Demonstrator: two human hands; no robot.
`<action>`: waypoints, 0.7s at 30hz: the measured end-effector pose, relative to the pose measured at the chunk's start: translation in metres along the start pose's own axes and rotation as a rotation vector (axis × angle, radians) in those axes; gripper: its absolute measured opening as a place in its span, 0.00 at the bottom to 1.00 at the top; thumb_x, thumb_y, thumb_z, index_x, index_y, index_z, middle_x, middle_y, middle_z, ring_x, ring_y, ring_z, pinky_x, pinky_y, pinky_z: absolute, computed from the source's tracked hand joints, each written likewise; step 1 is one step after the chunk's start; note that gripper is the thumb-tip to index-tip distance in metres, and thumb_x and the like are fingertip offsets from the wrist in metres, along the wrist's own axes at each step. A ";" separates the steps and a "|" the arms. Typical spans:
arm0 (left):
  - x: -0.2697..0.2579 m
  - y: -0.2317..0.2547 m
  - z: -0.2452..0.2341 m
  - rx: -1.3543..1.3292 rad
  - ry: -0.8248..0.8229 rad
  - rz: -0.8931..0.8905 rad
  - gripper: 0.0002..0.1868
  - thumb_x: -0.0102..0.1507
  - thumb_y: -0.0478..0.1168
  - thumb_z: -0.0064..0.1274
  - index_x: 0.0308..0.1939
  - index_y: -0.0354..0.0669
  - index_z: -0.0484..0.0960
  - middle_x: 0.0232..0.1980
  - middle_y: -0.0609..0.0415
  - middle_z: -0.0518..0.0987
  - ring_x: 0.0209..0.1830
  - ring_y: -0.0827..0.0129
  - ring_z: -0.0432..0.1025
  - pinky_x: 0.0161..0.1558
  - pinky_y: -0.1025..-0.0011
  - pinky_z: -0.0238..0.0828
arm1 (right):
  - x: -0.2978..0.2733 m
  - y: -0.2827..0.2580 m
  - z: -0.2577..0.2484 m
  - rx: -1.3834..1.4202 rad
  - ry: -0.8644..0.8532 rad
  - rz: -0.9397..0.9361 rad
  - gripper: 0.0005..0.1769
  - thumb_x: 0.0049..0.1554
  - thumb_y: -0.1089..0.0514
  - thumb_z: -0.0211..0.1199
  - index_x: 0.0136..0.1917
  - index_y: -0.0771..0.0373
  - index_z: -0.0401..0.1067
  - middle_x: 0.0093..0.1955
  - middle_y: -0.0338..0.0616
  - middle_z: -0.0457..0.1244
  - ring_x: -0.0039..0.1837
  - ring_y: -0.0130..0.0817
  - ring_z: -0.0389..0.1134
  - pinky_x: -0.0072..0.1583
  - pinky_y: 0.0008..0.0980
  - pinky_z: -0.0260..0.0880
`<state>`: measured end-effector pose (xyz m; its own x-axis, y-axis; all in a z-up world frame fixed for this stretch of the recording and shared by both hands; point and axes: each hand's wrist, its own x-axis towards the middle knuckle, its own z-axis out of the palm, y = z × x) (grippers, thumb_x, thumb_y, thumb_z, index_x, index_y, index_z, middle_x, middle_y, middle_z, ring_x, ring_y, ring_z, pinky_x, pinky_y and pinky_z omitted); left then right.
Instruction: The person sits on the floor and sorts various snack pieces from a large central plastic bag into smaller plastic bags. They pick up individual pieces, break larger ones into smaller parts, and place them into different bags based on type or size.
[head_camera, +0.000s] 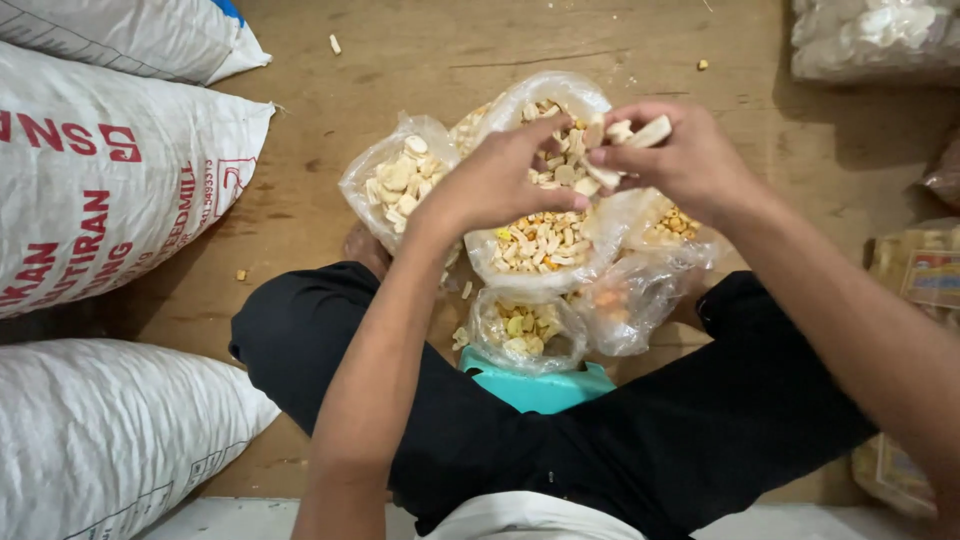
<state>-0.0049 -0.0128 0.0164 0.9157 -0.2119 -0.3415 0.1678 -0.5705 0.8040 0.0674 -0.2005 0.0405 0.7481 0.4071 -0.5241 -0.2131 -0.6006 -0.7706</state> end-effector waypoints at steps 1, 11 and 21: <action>0.002 -0.002 0.006 0.000 0.003 0.000 0.49 0.58 0.51 0.66 0.77 0.48 0.57 0.71 0.45 0.73 0.69 0.56 0.69 0.65 0.55 0.69 | -0.003 0.000 0.002 -0.002 -0.001 -0.002 0.08 0.61 0.61 0.65 0.55 0.59 0.75 0.48 0.39 0.69 0.44 0.28 0.68 0.49 0.27 0.76; 0.008 -0.018 0.018 -0.357 0.150 0.099 0.28 0.59 0.46 0.62 0.62 0.44 0.78 0.60 0.47 0.83 0.60 0.59 0.79 0.60 0.65 0.77 | 0.009 0.009 0.006 0.439 0.036 -0.040 0.09 0.58 0.68 0.67 0.52 0.63 0.74 0.46 0.41 0.68 0.48 0.34 0.74 0.51 0.31 0.83; 0.003 -0.026 0.012 -0.241 0.209 0.102 0.23 0.59 0.48 0.64 0.56 0.48 0.83 0.58 0.48 0.84 0.58 0.61 0.79 0.57 0.66 0.78 | 0.006 0.007 0.001 0.507 0.058 -0.031 0.10 0.58 0.68 0.67 0.53 0.64 0.73 0.48 0.43 0.68 0.49 0.33 0.72 0.49 0.28 0.80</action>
<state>-0.0103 -0.0082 -0.0111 0.9831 -0.0771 -0.1659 0.1298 -0.3449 0.9296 0.0705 -0.2015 0.0318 0.7895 0.3723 -0.4879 -0.4572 -0.1736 -0.8723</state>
